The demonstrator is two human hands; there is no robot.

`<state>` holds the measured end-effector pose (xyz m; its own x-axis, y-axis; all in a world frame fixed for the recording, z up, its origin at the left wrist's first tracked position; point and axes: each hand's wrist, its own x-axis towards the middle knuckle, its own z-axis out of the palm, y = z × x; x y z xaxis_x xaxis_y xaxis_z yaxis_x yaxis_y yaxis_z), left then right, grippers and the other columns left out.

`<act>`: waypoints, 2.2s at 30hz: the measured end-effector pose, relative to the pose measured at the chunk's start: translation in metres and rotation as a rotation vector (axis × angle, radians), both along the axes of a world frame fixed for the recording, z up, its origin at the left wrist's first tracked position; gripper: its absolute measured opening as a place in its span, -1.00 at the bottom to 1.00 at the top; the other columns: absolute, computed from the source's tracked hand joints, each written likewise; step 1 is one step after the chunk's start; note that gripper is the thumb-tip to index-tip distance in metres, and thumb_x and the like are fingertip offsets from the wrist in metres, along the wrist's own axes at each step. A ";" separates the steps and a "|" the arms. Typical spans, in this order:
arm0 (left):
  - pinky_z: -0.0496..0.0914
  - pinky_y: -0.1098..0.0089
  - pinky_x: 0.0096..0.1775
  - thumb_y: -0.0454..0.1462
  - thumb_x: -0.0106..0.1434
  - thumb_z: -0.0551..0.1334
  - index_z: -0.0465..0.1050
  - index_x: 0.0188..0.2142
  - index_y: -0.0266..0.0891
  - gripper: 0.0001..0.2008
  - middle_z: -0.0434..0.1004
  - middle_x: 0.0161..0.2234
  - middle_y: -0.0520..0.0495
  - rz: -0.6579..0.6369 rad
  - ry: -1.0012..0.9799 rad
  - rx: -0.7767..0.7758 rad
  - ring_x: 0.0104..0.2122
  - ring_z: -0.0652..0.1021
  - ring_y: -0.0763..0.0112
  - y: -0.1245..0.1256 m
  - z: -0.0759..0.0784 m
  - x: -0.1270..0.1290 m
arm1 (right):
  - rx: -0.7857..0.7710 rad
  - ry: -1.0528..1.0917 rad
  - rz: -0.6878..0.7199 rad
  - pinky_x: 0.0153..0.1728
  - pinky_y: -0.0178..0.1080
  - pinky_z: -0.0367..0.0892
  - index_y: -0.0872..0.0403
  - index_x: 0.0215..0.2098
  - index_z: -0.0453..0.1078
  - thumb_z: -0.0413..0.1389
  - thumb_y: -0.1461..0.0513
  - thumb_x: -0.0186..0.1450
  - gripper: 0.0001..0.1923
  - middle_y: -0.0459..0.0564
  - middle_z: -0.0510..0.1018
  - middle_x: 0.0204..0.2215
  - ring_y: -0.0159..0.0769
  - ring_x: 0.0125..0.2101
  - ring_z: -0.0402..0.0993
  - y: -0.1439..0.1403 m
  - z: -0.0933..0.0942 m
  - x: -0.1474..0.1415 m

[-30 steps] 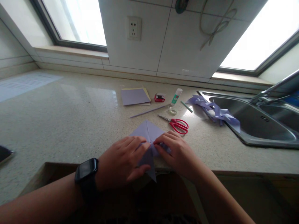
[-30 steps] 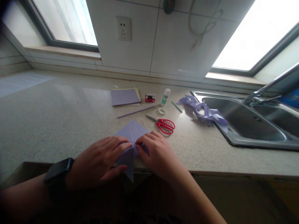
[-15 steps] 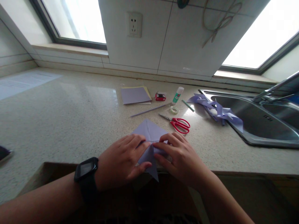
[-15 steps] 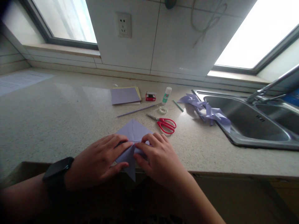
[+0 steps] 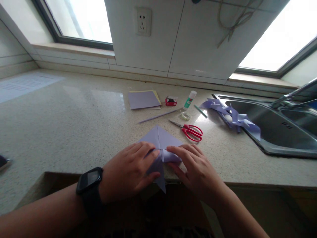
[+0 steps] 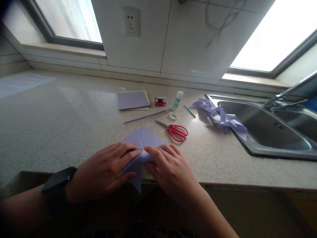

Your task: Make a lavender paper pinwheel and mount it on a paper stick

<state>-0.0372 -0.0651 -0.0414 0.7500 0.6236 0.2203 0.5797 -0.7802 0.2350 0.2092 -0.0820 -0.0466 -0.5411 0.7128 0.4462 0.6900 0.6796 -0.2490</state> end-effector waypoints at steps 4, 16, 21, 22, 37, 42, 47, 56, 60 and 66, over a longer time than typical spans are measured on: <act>0.46 -0.04 0.06 -0.04 0.48 0.07 0.35 0.20 -0.30 -0.53 0.44 0.08 -0.30 0.003 0.006 -0.002 0.03 0.47 0.00 0.001 0.000 0.000 | 0.010 0.021 0.001 -0.08 -0.04 0.38 0.07 0.04 0.34 0.13 0.23 0.46 -0.80 0.05 0.64 -0.17 -0.15 -0.16 0.50 0.000 -0.001 0.000; 0.47 -0.03 0.04 -0.03 0.47 0.09 0.36 0.18 -0.34 -0.52 0.44 0.06 -0.30 -0.007 -0.010 0.011 0.01 0.48 0.01 0.001 -0.001 -0.001 | -0.076 -0.040 0.007 -0.01 0.02 0.36 0.03 0.14 0.44 0.05 0.26 0.50 -0.72 0.04 0.58 -0.06 -0.13 -0.11 0.44 0.003 0.004 -0.002; 0.47 -0.03 0.05 -0.03 0.46 0.10 0.36 0.18 -0.34 -0.51 0.45 0.06 -0.30 -0.007 -0.014 0.007 0.01 0.48 0.02 0.001 -0.001 -0.001 | -0.107 -0.068 -0.003 0.03 0.05 0.32 0.07 0.10 0.44 0.05 0.25 0.48 -0.73 0.03 0.60 -0.05 -0.11 -0.09 0.43 0.001 0.007 -0.003; 0.47 -0.03 0.05 -0.03 0.47 0.10 0.36 0.17 -0.34 -0.52 0.46 0.05 -0.30 -0.004 -0.012 0.009 0.02 0.48 0.02 0.001 -0.001 -0.001 | -0.105 -0.074 -0.009 0.03 0.06 0.32 0.06 0.09 0.45 0.05 0.25 0.48 -0.74 0.03 0.60 -0.05 -0.10 -0.09 0.43 0.000 0.007 -0.003; 0.44 -0.01 0.08 -0.03 0.46 0.12 0.32 0.20 -0.37 -0.49 0.46 0.07 -0.29 0.015 -0.023 0.008 0.03 0.46 0.04 0.002 -0.002 0.000 | -0.087 -0.128 -0.043 0.03 0.09 0.32 0.00 0.12 0.47 0.07 0.22 0.47 -0.71 0.05 0.54 -0.07 -0.07 -0.09 0.40 -0.001 0.008 -0.004; 0.43 -0.03 0.09 -0.02 0.46 0.11 0.29 0.24 -0.35 -0.47 0.45 0.08 -0.30 0.009 -0.023 0.005 0.04 0.45 0.03 0.002 -0.001 0.001 | -0.091 -0.128 -0.038 0.02 0.10 0.32 -0.01 0.14 0.45 0.07 0.22 0.47 -0.69 0.06 0.52 -0.06 -0.07 -0.09 0.39 0.000 0.007 -0.004; 0.43 -0.03 0.08 -0.02 0.46 0.10 0.26 0.29 -0.34 -0.44 0.42 0.08 -0.31 0.014 -0.013 -0.001 0.05 0.45 0.02 0.002 -0.001 0.000 | -0.099 -0.126 -0.034 0.01 0.09 0.33 -0.03 0.16 0.45 0.07 0.24 0.47 -0.68 0.07 0.51 -0.05 -0.06 -0.07 0.38 0.000 0.007 -0.004; 0.42 -0.03 0.09 0.00 0.45 0.10 0.31 0.28 -0.29 -0.45 0.40 0.09 -0.30 0.039 0.018 -0.014 0.05 0.43 0.01 0.003 0.000 0.001 | -0.113 -0.058 -0.111 0.07 0.12 0.32 -0.03 0.18 0.41 0.05 0.19 0.48 -0.67 0.09 0.49 0.04 -0.03 0.03 0.37 0.000 0.008 0.004; 0.39 -0.02 0.11 0.02 0.45 0.09 0.32 0.27 -0.30 -0.44 0.39 0.10 -0.30 0.024 -0.002 -0.028 0.06 0.42 0.02 0.003 0.000 0.001 | -0.129 0.007 -0.339 0.07 0.18 0.34 0.11 0.15 0.40 -0.01 0.18 0.49 -0.66 0.19 0.52 0.06 0.06 0.09 0.37 0.007 0.006 0.020; 0.36 -0.04 0.13 0.03 0.42 0.13 0.32 0.27 -0.26 -0.43 0.39 0.10 -0.28 -0.013 -0.023 -0.103 0.08 0.40 0.01 0.005 0.002 -0.004 | -0.314 0.033 -0.281 0.06 0.14 0.37 0.03 0.06 0.46 -0.05 0.25 0.46 -0.69 0.13 0.55 0.01 0.01 0.08 0.40 0.009 0.010 0.040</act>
<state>-0.0414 -0.0597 -0.0391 0.7538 0.6339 0.1728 0.5630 -0.7588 0.3276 0.2491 -0.0734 -0.0362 -0.2956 0.9345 0.1982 0.8255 0.3543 -0.4393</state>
